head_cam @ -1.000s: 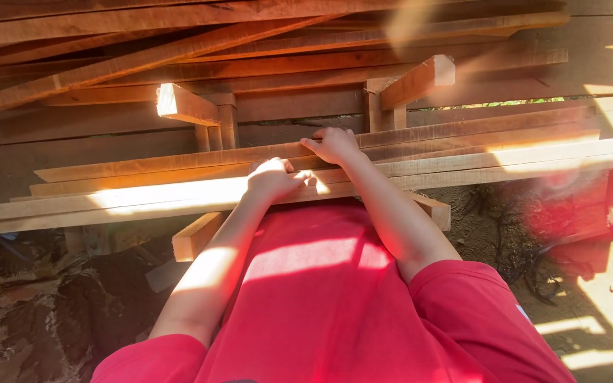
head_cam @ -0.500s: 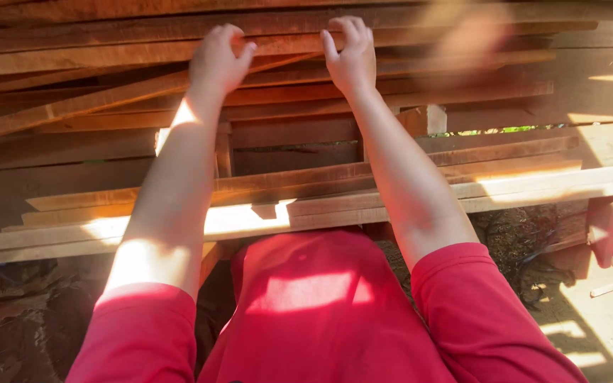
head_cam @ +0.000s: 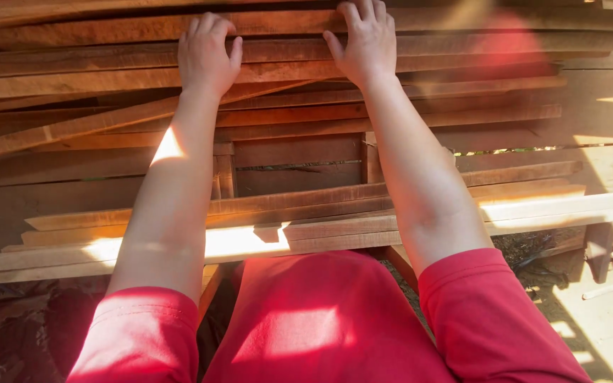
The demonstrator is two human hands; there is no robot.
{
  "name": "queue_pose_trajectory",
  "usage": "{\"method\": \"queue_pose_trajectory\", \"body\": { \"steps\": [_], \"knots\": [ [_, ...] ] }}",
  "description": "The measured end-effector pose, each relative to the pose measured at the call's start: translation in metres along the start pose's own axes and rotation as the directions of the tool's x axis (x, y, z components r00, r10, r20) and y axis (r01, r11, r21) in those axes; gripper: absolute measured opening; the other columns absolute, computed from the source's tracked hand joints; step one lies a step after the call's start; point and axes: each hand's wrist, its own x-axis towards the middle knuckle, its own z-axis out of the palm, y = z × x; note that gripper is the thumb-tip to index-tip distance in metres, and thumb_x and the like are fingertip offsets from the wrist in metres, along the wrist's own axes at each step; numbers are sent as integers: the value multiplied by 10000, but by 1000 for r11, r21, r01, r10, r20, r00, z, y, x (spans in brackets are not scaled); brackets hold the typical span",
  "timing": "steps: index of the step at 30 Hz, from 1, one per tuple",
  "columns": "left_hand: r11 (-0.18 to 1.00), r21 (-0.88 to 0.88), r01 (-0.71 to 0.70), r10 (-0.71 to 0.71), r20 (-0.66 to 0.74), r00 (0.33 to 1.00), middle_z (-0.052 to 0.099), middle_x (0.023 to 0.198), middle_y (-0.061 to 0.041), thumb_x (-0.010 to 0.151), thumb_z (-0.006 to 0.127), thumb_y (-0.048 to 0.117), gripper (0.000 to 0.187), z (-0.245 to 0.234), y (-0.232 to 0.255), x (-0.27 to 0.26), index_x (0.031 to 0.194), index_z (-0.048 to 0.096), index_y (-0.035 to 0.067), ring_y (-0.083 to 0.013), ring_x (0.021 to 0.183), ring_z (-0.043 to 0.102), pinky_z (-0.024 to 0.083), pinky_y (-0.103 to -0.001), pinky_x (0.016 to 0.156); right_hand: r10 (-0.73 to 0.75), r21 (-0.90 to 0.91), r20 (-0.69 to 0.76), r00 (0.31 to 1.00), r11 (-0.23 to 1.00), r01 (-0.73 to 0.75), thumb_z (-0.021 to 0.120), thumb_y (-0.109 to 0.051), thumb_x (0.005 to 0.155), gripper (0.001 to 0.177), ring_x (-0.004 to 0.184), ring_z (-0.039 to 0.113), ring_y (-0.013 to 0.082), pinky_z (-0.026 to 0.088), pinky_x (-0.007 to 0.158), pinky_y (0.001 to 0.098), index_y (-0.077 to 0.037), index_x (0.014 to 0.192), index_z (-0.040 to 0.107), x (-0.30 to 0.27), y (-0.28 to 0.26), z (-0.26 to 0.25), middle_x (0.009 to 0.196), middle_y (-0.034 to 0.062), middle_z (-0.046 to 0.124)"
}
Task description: Selecting, checking, and organizing thin wood planks from a stack in storage.
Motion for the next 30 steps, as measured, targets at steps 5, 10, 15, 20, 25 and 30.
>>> {"method": "queue_pose_trajectory", "body": {
  "steps": [5, 10, 15, 20, 25, 30],
  "knots": [
    [993, 96, 63, -74, 119, 990, 352, 1578, -105, 1043, 740, 432, 686, 7, 4, -16, 1532, 438, 57, -383, 1391, 291, 344, -570, 1102, 86, -99, 233, 969, 993, -64, 728, -671, 1023, 862, 1360, 452, 372, 281, 1124, 501, -87, 1550, 375, -4, -4, 3, 1504, 169, 533],
    [973, 220, 65, -111, 202, 973, 560, 1276, -186, 886, 747, 756, 804, 25, -2, -6, 1306, 683, 73, -399, 1094, 456, 306, -514, 963, 65, -60, 204, 977, 997, -54, 793, -765, 881, 764, 1102, 514, 388, 309, 1050, 499, -111, 1263, 699, -10, 1, 20, 1224, 174, 604],
    [993, 94, 68, -89, 243, 966, 627, 1281, -185, 813, 879, 469, 755, 13, -7, -5, 1354, 576, 39, -419, 1202, 522, 216, -609, 1133, 64, -101, 289, 955, 994, -36, 865, -594, 830, 704, 1072, 607, 364, 382, 1011, 518, -69, 1256, 666, 1, 2, 18, 1148, 134, 686],
    [997, 74, -25, 5, 262, 965, 675, 1153, -101, 849, 855, 353, 322, -13, -12, -9, 1094, 793, 153, -341, 1064, 586, 277, -545, 1099, -54, -74, 356, 933, 994, 86, 851, -390, 837, 521, 1081, 581, 340, 500, 886, 474, -118, 1259, 711, -5, -3, -5, 1243, 102, 610],
    [993, 43, -109, 86, 363, 928, 753, 939, -143, 894, 765, 305, 340, -78, -2, -10, 1133, 661, 87, -413, 811, 702, 554, -517, 740, -195, 69, 401, 895, 981, 183, 816, -387, 912, 487, 724, 710, 408, 562, 664, 495, -36, 1178, 608, -8, 7, -59, 860, 166, 743],
    [989, 61, -137, 98, 430, 897, 732, 803, -54, 966, 734, 539, 396, -184, 36, -28, 990, 705, 145, -319, 690, 688, 553, -456, 718, -223, 262, 382, 897, 957, 126, 834, -507, 931, 508, 661, 667, 391, 541, 626, 480, -48, 1059, 661, -30, -13, -148, 825, 143, 718]
  ]
}}
